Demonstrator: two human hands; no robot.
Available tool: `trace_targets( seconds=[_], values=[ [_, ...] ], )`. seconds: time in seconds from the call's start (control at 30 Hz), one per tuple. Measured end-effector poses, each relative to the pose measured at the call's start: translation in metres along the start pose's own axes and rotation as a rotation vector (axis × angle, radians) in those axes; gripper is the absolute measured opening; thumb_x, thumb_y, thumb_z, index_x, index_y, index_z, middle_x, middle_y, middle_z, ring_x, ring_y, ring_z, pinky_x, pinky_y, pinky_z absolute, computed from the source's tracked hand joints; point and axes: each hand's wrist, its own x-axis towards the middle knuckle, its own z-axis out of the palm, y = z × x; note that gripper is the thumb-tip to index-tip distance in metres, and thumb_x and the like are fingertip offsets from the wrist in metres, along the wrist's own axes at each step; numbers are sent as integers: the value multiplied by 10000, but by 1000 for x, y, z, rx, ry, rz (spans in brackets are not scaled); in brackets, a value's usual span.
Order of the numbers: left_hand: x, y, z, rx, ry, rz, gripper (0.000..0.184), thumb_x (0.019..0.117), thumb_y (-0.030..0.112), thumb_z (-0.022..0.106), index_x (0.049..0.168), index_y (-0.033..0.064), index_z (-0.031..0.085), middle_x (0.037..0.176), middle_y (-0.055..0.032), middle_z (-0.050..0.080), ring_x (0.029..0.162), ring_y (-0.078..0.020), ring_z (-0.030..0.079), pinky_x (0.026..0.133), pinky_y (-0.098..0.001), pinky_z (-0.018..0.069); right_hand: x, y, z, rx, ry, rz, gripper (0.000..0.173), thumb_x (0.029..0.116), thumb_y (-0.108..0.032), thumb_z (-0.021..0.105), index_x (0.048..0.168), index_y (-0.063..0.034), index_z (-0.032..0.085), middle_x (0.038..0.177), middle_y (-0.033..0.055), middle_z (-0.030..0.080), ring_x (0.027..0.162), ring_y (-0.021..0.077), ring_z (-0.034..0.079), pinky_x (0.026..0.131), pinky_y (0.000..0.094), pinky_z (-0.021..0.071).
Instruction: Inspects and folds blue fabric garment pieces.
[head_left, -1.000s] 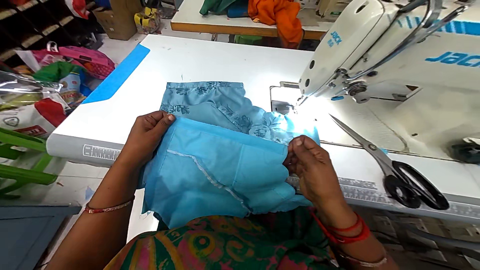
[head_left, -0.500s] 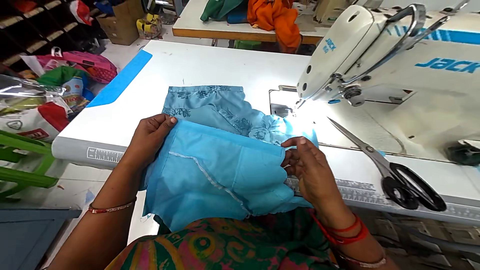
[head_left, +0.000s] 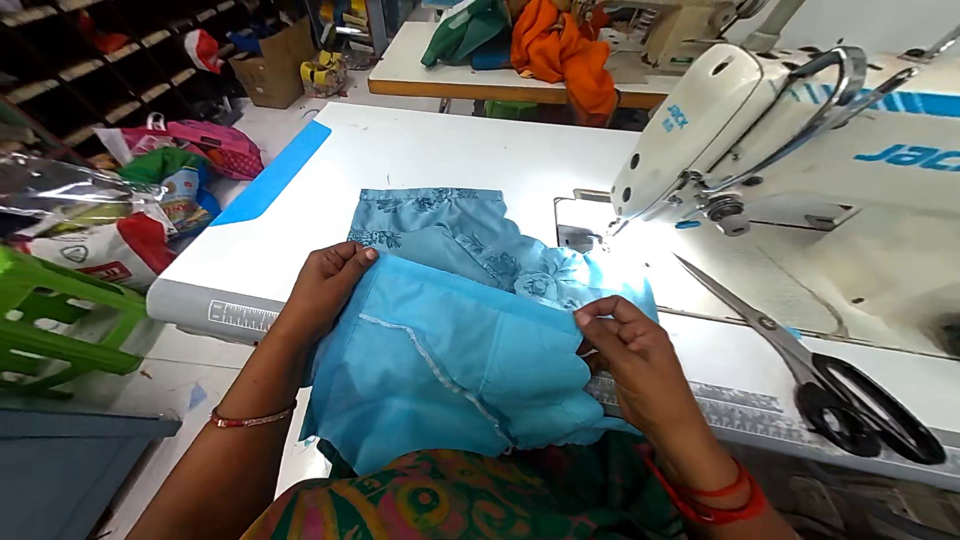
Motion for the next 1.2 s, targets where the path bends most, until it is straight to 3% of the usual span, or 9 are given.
trace_targets(
  seconds=[0.33, 0.47, 0.63, 0.93, 1.1, 1.2],
  values=[
    [-2, 3, 1, -59, 37, -62, 408, 1115, 226, 400, 808, 93, 633, 631, 16, 639, 539, -37, 615, 514, -201, 532, 1, 1, 0, -32, 16, -7, 84, 988, -124, 560, 945, -121, 632, 651, -37, 645, 528, 19, 587, 495, 159, 486],
    [-4, 2, -1, -131, 34, -52, 506, 1129, 302, 293, 766, 135, 603, 617, 50, 619, 549, -19, 601, 527, -194, 519, 1, 2, 1, -50, 27, -15, 74, 979, -143, 570, 938, -131, 630, 645, -50, 641, 522, 14, 584, 486, 158, 481],
    [-7, 0, -4, -200, 1, 19, 223, 1037, 105, 555, 856, 90, 685, 657, 38, 662, 556, -10, 617, 528, -177, 538, 0, 2, 1, -52, 31, -30, 65, 974, -142, 578, 927, -139, 623, 637, -61, 641, 519, 4, 589, 492, 155, 494],
    [-7, 2, -3, -213, 35, -35, 366, 1097, 190, 454, 803, 100, 654, 639, 31, 650, 555, -16, 616, 532, -180, 531, 1, 2, 1, -61, 30, -18, 77, 975, -131, 570, 925, -131, 629, 641, -49, 642, 519, 16, 587, 489, 153, 486],
    [2, -10, -6, -251, 51, 17, 432, 1087, 173, 367, 723, 135, 596, 589, 70, 564, 521, 1, 523, 519, -170, 461, 1, 3, 1, -65, 32, -20, 70, 968, -140, 571, 929, -148, 629, 634, -68, 638, 513, 6, 586, 482, 150, 489],
    [2, -10, -7, -260, 37, 41, 414, 1070, 201, 419, 704, 152, 608, 587, 80, 562, 519, 7, 522, 515, -168, 463, 1, 3, 1, -63, 34, -25, 64, 967, -156, 577, 929, -154, 629, 639, -72, 638, 516, 4, 588, 486, 147, 491]
  ],
)
